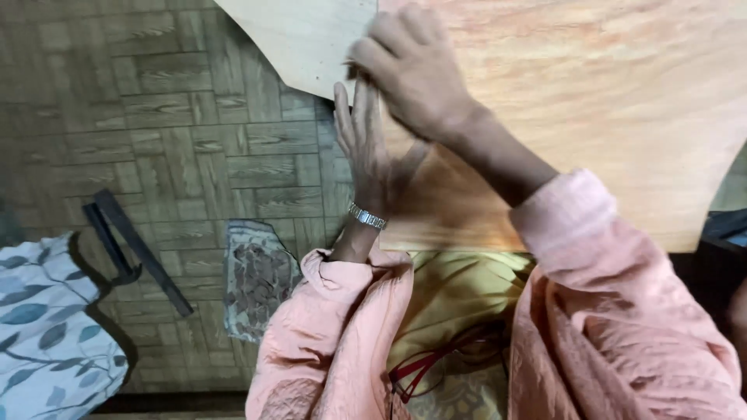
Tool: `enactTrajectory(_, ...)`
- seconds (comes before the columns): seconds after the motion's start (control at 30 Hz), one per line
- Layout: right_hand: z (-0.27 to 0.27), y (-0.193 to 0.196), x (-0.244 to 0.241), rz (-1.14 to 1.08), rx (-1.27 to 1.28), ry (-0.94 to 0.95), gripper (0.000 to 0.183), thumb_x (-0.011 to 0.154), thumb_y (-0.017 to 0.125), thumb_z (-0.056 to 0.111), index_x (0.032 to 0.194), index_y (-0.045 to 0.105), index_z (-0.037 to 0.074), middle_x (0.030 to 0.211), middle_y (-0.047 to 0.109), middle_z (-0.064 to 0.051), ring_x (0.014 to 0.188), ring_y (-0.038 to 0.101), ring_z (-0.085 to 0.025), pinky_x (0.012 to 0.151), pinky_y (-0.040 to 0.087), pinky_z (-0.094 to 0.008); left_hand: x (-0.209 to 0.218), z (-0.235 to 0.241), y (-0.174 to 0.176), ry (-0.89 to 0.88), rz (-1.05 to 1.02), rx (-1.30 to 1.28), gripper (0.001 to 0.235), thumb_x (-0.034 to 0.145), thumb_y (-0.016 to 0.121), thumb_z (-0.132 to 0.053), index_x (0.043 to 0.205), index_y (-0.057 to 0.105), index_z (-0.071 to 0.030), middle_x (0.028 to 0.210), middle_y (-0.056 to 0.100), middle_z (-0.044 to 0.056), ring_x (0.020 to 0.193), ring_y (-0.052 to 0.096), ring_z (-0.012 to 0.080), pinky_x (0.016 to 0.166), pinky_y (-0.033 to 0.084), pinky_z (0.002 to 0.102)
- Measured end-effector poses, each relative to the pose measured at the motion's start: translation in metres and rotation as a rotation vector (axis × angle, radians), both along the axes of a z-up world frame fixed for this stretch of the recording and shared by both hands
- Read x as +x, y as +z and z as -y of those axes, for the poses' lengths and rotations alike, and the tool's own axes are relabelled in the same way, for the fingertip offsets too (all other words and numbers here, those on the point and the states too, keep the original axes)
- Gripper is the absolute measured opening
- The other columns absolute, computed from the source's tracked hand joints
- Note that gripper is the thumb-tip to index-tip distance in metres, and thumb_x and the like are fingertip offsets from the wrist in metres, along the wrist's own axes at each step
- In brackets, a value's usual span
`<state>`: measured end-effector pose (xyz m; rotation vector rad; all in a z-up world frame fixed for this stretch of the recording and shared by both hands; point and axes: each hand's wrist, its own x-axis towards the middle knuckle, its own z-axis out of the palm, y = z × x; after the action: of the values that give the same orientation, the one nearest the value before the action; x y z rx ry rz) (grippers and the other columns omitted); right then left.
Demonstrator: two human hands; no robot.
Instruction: The person sits on the floor and sands a large, light-colored wooden piece resting on their lap using a small sanding block. They hold the wood steady with one hand while moving the sanding block back and forth across the surface.
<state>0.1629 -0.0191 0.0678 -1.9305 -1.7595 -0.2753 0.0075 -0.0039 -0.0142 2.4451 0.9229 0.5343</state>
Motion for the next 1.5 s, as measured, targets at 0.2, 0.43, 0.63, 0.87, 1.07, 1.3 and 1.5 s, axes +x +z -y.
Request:
enactTrajectory(0.2, 0.066, 0.003, 0.028, -0.218, -0.075, 0.08, 0.012, 0.114, 0.06, 0.016, 0.119, 0.069, 0.009, 0.103, 0.057, -0.014, 0.096, 0.053, -0.035, 0.085, 0.04, -0.047, -0.001, -0.007, 0.023, -0.064, -0.002, -0.02, 0.111, 0.088, 0.057, -0.081, 0.166, 0.02, -0.01, 0.174, 0.025, 0.008, 0.166, 0.016, 0.0326, 0.136, 0.004, 0.066)
enactTrajectory(0.43, 0.097, 0.018, 0.035, -0.098, -0.105, 0.014, 0.012, 0.116, 0.064, 0.011, 0.124, 0.072, 0.008, 0.113, 0.065, -0.01, 0.104, 0.059, -0.031, 0.093, 0.035, -0.044, 0.014, -0.011, 0.007, -0.036, 0.02, -0.01, 0.113, 0.084, 0.045, -0.089, 0.165, 0.022, -0.014, 0.175, 0.027, 0.004, 0.168, 0.02, 0.0247, 0.137, -0.007, 0.068)
enactTrajectory(0.63, -0.017, 0.007, 0.017, 0.001, -0.052, 0.015, 0.016, 0.11, 0.065, 0.033, 0.11, 0.063, 0.017, 0.102, 0.059, -0.006, 0.088, 0.053, -0.03, 0.074, 0.039, -0.045, 0.017, -0.011, 0.013, 0.003, 0.076, 0.211, 0.111, 0.079, 0.089, -0.072, 0.149, 0.045, 0.002, 0.158, 0.047, 0.015, 0.154, 0.04, 0.0324, 0.129, 0.014, 0.074)
enactTrajectory(0.87, 0.09, 0.01, 0.078, -0.25, -0.102, 0.089, 0.011, 0.118, 0.064, 0.006, 0.122, 0.074, 0.006, 0.108, 0.066, -0.014, 0.099, 0.058, -0.034, 0.089, 0.042, -0.044, 0.02, -0.02, 0.026, -0.083, -0.067, 0.086, 0.115, 0.087, 0.069, -0.082, 0.164, 0.024, -0.009, 0.174, 0.027, 0.007, 0.166, 0.023, 0.0248, 0.133, 0.001, 0.075)
enactTrajectory(1.07, 0.09, 0.003, 0.083, -0.238, -0.094, -0.034, 0.012, 0.115, 0.078, 0.006, 0.127, 0.079, 0.009, 0.11, 0.061, -0.011, 0.1, 0.055, -0.031, 0.092, 0.036, -0.044, 0.042, -0.028, 0.015, -0.075, 0.059, 0.033, 0.12, 0.084, 0.078, -0.077, 0.163, 0.02, -0.008, 0.172, 0.031, 0.01, 0.165, 0.027, 0.0274, 0.136, 0.003, 0.071)
enactTrajectory(1.3, -0.009, -0.004, 0.036, -0.106, 0.032, -0.016, 0.012, 0.113, 0.066, 0.021, 0.109, 0.071, 0.012, 0.099, 0.054, -0.007, 0.093, 0.048, -0.029, 0.08, 0.04, -0.046, 0.036, -0.029, 0.005, -0.124, 0.106, 0.122, 0.113, 0.088, 0.082, -0.07, 0.158, 0.027, -0.002, 0.168, 0.031, 0.018, 0.163, 0.024, 0.0383, 0.134, 0.003, 0.075)
enactTrajectory(1.5, 0.104, -0.021, 0.112, -0.355, -0.102, -0.064, 0.009, 0.119, 0.073, -0.002, 0.125, 0.079, 0.001, 0.117, 0.078, -0.014, 0.104, 0.069, -0.029, 0.1, 0.048, -0.039, 0.039, -0.028, 0.014, -0.079, 0.057, -0.001, 0.115, 0.087, 0.073, -0.077, 0.164, 0.022, -0.008, 0.174, 0.025, 0.011, 0.168, 0.021, 0.0293, 0.139, 0.003, 0.068)
